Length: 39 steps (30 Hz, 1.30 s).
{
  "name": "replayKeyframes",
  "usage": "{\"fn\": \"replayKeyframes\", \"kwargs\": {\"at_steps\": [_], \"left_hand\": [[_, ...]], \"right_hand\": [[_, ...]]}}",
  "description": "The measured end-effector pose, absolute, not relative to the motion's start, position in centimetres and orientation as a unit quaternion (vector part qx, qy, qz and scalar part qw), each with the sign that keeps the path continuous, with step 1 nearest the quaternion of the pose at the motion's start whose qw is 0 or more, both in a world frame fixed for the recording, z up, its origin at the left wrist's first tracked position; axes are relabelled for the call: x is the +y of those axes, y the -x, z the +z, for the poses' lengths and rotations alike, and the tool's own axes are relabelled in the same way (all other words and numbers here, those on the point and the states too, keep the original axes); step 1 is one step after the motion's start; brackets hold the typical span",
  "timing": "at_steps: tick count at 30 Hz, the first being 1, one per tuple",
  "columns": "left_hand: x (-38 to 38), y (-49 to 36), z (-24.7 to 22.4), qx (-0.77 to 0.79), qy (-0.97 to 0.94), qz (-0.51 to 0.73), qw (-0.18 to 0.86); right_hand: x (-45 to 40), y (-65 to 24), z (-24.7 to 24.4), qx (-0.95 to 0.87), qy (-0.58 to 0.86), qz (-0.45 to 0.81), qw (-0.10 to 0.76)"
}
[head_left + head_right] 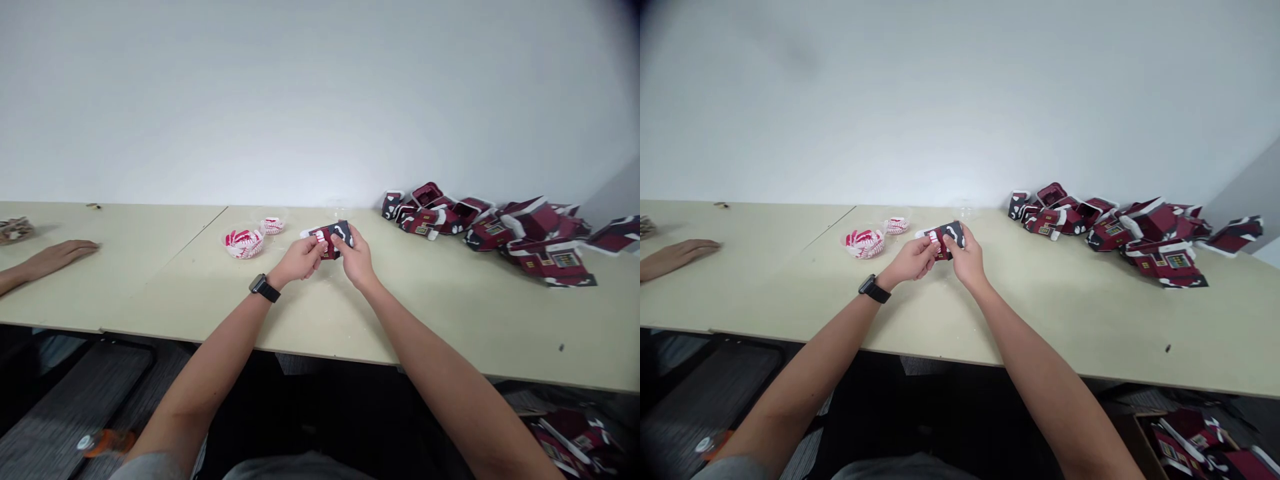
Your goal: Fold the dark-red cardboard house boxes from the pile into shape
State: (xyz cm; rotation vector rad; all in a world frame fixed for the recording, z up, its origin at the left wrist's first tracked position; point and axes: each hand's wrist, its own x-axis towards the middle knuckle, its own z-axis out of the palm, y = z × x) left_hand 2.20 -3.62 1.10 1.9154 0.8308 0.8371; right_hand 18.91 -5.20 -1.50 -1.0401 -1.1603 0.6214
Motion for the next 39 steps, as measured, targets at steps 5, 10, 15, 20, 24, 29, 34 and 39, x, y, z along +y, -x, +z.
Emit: {"fn": "replayKeyframes", "kwargs": {"at_steps": [5,10,15,20,24,29,34,39], "left_hand": [[-3.6,-2.2,1.3,0.325,-0.778,0.335,0.421],[-3.4,-2.1,1.1,0.318,-0.788,0.338,0.405],[-3.2,-2.2,0.8,0.315,-0.794,0.336,0.398],[-3.2,-2.1,0.9,0.311,-0.804,0.335,0.379],[-2.9,-2.0,0.8,0.312,-0.808,0.331,0.375],[-2.5,-1.8,0.5,0.313,-0.816,0.312,0.373],[-2.3,-1.7,0.5,0.316,-0.817,0.309,0.371],[-2.1,-1.9,0.2,0.352,-0.797,0.325,0.368]], "right_hand": [[-5.4,-18.8,-1.5,-0.518,0.467,0.269,0.664],[-5.4,-18.7,-1.7,-0.521,0.480,0.258,0.657],[-5.4,-18.6,-1.7,-0.528,0.483,0.246,0.654],[-5.7,-18.4,-1.5,-0.534,0.494,0.237,0.643],[-5.9,-18.4,-1.4,-0.538,0.501,0.236,0.636],[-5.8,-18.3,-1.6,-0.541,0.501,0.234,0.634],[-5.9,-18.3,-1.8,-0.553,0.504,0.220,0.626],[-6.0,-18.4,-1.7,-0.558,0.511,0.204,0.621]]}}
